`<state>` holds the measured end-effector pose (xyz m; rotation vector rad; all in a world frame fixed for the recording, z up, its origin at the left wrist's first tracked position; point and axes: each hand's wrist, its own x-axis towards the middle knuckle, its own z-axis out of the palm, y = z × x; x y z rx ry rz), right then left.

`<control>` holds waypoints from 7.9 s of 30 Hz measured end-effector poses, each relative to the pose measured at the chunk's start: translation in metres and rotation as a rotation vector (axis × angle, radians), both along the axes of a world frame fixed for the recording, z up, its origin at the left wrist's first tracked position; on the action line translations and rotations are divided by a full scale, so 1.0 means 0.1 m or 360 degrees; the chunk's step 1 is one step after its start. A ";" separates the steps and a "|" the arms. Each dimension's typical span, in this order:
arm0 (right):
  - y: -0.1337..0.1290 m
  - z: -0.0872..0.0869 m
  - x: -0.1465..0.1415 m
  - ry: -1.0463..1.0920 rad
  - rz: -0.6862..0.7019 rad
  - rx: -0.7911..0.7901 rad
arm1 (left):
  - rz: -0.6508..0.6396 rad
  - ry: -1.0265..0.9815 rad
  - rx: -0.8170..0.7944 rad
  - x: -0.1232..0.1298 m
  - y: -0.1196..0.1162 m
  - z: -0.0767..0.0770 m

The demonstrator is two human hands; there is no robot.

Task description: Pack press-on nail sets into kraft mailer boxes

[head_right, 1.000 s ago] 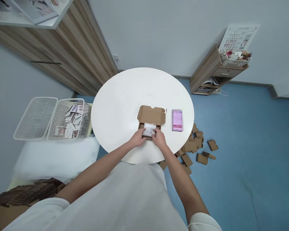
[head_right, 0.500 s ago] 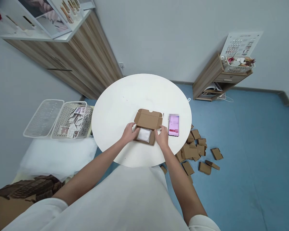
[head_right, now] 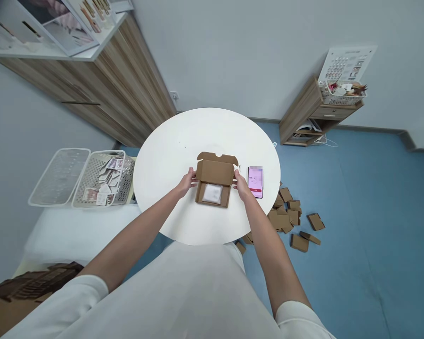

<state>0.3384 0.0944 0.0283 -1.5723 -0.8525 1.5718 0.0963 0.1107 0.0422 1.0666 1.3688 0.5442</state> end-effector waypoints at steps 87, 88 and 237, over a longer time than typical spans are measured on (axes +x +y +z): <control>-0.52 0.40 -0.22 -0.0719 0.0571 0.0254 | 0.0017 0.0664 0.0470 -0.20 -0.88 0.24; -0.54 0.40 -0.22 -0.0683 0.0551 0.0242 | 0.0012 0.0643 0.0471 -0.21 -0.88 0.23; 0.49 -0.13 -5.08 -0.0668 0.1787 0.0650 | 0.0945 0.0271 0.0409 -4.07 -0.69 -0.51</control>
